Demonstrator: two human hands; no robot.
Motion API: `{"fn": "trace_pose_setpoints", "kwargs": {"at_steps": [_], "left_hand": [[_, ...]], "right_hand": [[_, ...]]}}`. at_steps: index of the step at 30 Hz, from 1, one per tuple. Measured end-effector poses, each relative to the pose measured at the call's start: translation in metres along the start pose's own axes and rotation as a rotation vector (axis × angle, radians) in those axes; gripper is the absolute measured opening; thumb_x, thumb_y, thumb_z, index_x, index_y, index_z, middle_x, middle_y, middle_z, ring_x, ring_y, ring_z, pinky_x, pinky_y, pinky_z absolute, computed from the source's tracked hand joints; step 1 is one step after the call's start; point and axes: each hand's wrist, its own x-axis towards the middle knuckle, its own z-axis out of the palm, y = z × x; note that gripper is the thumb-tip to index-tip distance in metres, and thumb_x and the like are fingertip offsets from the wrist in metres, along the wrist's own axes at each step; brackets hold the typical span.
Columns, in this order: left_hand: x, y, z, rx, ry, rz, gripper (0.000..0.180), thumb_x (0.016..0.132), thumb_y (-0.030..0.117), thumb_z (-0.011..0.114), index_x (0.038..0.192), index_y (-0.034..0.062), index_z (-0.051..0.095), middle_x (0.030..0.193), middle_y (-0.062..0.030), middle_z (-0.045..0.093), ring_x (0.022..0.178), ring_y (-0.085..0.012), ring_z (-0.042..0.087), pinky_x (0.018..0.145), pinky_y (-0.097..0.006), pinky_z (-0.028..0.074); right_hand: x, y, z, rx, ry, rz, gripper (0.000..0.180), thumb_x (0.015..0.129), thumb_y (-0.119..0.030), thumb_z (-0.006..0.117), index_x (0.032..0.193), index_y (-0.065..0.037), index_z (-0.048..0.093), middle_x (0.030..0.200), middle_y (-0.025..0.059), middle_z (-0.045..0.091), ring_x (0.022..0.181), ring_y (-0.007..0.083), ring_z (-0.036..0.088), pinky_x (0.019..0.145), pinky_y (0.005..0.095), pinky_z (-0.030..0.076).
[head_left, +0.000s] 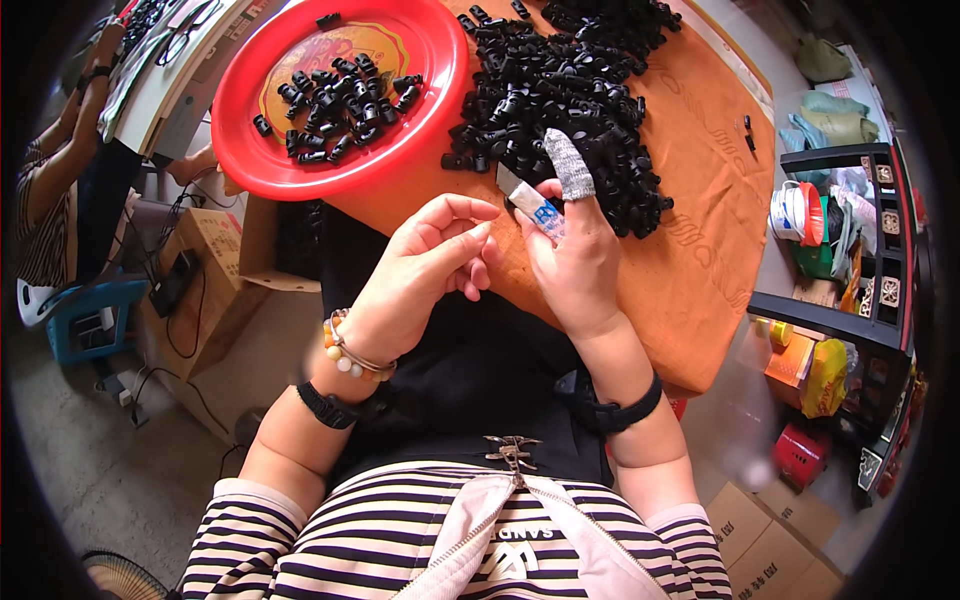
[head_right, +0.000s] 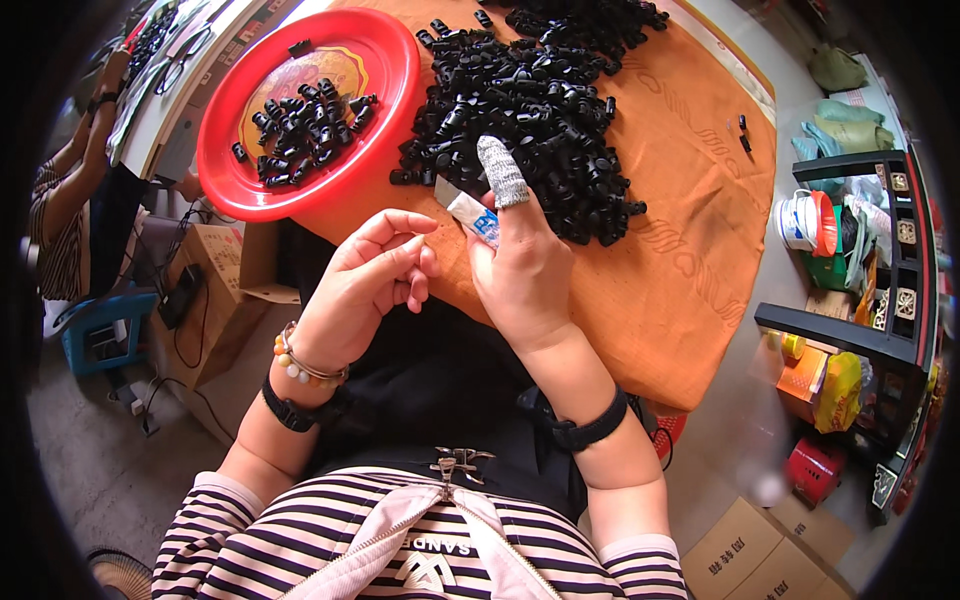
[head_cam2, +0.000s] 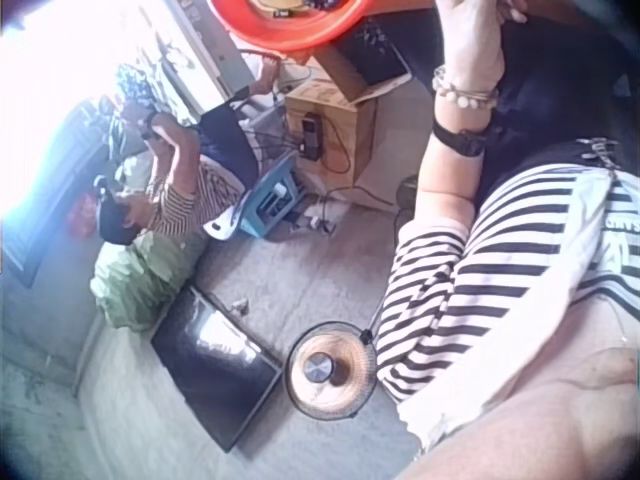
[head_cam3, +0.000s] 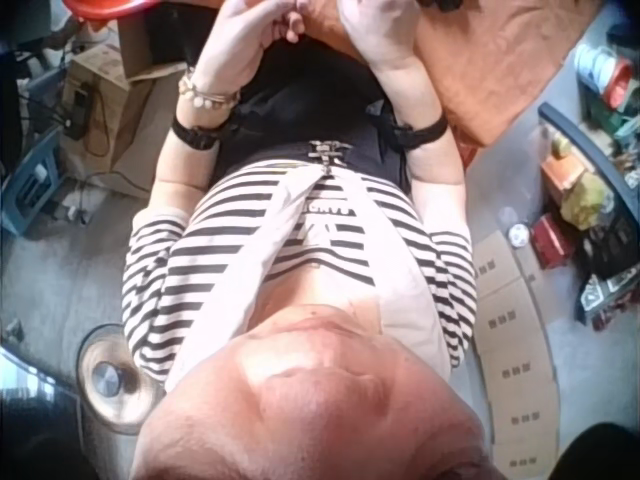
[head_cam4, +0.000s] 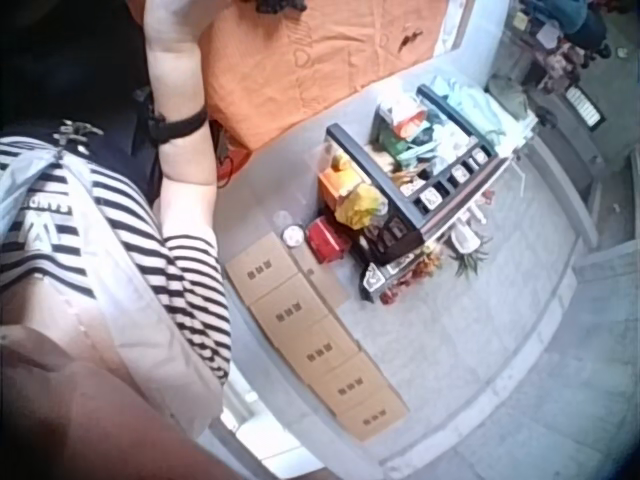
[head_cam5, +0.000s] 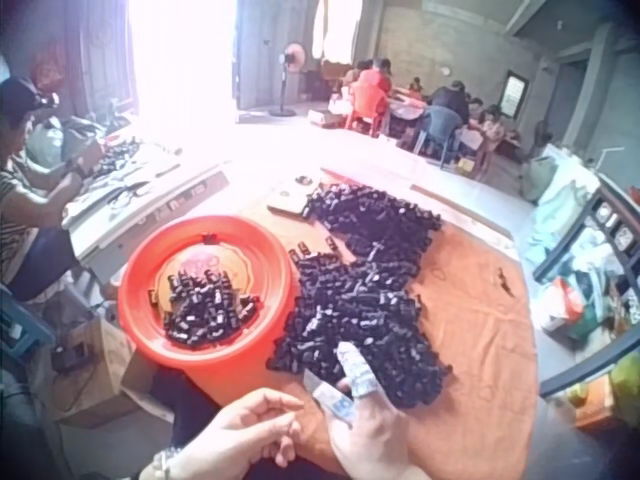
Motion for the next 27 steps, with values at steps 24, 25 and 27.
{"fn": "trace_pose_setpoints", "kwargs": {"at_steps": [24,25,27], "left_hand": [[-0.005,0.005,0.002,-0.069,-0.177,-0.122,0.022,0.094,0.025,0.047,0.101,0.0058,0.056,0.076,0.0030,0.052,0.060,-0.0020,0.047,0.050,-0.017,0.041],[-0.006,0.005,0.002,-0.104,-0.179,-0.139,0.022,0.094,0.025,0.047,0.100,0.0056,0.056,0.076,0.0030,0.052,0.060,-0.0023,0.047,0.050,-0.017,0.041],[-0.006,0.004,0.002,-0.141,-0.182,-0.156,0.023,0.094,0.025,0.047,0.100,0.0054,0.057,0.075,0.0030,0.052,0.060,-0.0026,0.047,0.050,-0.018,0.041]], "right_hand": [[-0.021,-0.022,-0.033,0.724,-0.192,0.172,0.045,0.076,0.007,0.061,0.117,-0.002,0.044,0.092,0.0042,0.052,0.080,0.0088,0.055,0.069,0.0228,0.047],[-0.021,-0.021,-0.032,0.726,-0.193,0.172,0.045,0.076,0.007,0.061,0.117,-0.002,0.044,0.092,0.0042,0.052,0.080,0.0088,0.055,0.069,0.0228,0.047],[-0.023,-0.020,-0.031,0.734,-0.200,0.104,0.053,0.076,0.008,0.061,0.124,-0.002,0.040,0.092,0.0041,0.051,0.080,0.0089,0.055,0.069,0.0225,0.047]]}}
